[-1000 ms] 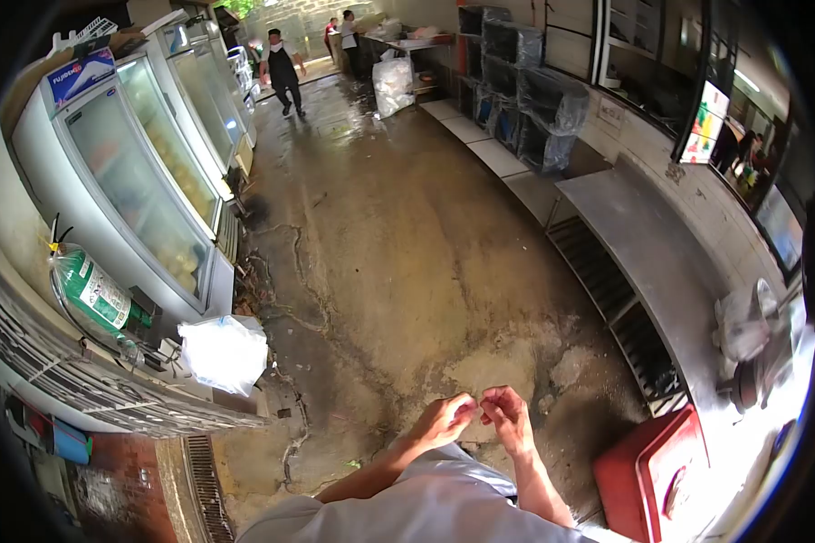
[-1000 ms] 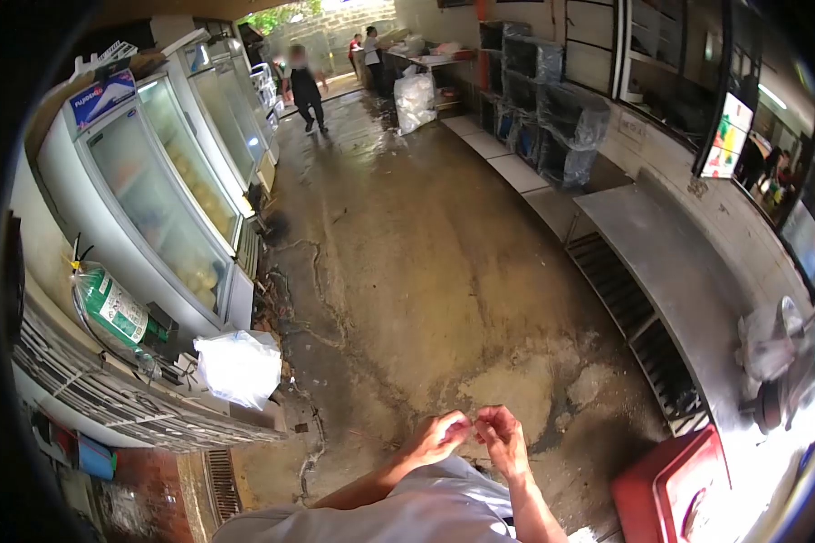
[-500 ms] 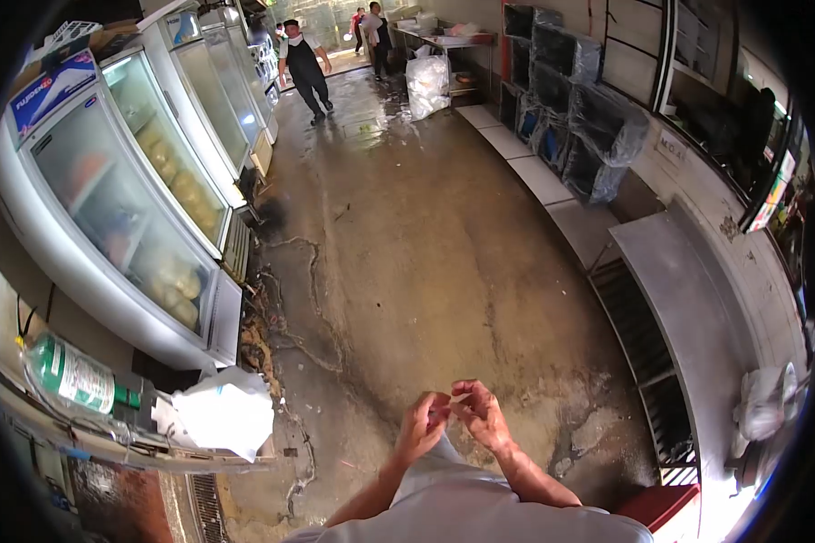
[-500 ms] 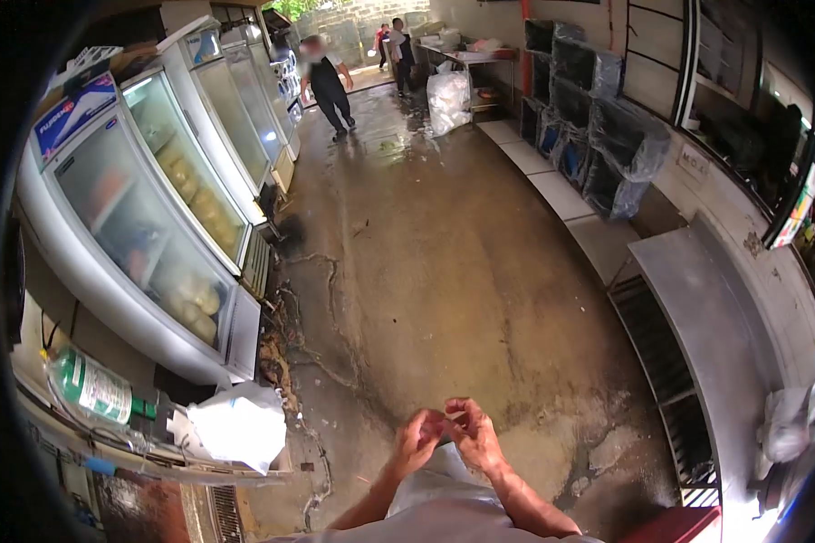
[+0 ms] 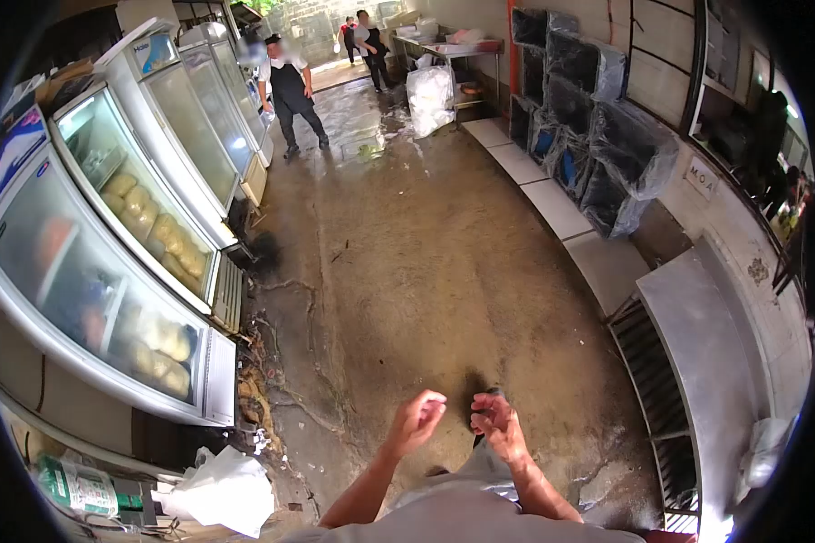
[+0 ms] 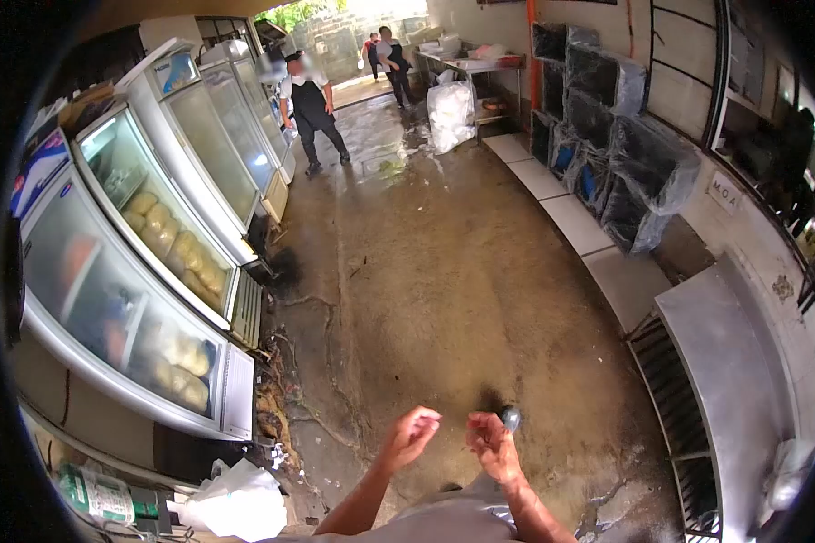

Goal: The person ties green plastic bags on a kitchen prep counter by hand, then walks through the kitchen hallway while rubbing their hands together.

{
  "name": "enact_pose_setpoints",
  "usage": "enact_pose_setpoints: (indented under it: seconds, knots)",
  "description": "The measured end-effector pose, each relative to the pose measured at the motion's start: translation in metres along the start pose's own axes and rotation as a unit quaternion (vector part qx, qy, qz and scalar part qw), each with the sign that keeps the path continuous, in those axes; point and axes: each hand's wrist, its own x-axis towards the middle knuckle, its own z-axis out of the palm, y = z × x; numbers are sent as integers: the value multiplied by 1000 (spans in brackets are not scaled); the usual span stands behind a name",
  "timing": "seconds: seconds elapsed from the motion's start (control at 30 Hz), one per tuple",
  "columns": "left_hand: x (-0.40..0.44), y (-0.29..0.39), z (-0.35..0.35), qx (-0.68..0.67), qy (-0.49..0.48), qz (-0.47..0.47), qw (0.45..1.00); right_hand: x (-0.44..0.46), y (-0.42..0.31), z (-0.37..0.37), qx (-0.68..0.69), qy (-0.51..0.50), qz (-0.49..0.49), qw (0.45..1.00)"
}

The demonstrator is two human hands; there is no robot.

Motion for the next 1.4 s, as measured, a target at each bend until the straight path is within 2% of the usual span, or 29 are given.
enact_pose_setpoints:
  seconds: [0.03,0.1,0.13,0.23,0.27,0.33,0.37,0.43,0.47,0.53,0.63,0.73,0.77,0.83,1.03,1.13,1.23,1.4]
  knots:
    - [21,-7,9,-2,-32,-3,999,23,2,-10,0,4,-6,1000]
    - [71,-8,27,15,-30,23,999,76,-15,-29,-4,13,-24,1000]
    - [98,-5,33,24,-28,38,999,103,-22,-44,7,-10,7,1000]
    - [189,17,41,104,13,114,988,186,-56,-63,-37,25,-83,996]
    - [214,18,41,99,11,112,989,211,-76,-76,-56,-20,-160,985]
    - [271,15,42,82,15,117,990,254,-137,-82,-182,6,-233,955]
    - [293,19,44,86,20,82,993,275,-159,-86,-249,14,-266,931]
    - [330,24,45,94,32,7,995,319,-179,-99,-231,-19,-279,932]
    - [348,23,46,105,45,10,993,341,-184,-104,-234,-28,-282,930]
    - [387,25,45,128,68,15,989,378,-177,-115,-241,-31,-261,934]
    - [446,59,23,127,115,100,980,433,-134,-135,-269,-23,-194,943]
    - [499,62,0,99,136,81,982,475,-107,-153,-310,-22,-121,943]
    - [512,56,-5,82,133,57,986,489,-105,-154,-317,-29,-132,939]
    - [545,35,-13,46,125,23,991,533,-111,-153,-334,-34,-162,928]
    - [637,-15,-30,98,119,-9,988,671,-203,-113,-274,-26,-205,939]
    - [697,-9,-50,34,128,22,991,744,-228,-101,-263,-41,-159,951]
    - [768,5,-84,76,137,85,984,800,-222,-99,-261,-32,-131,956]
    - [860,17,-129,38,154,83,984,847,-219,-103,-255,-28,-131,958]
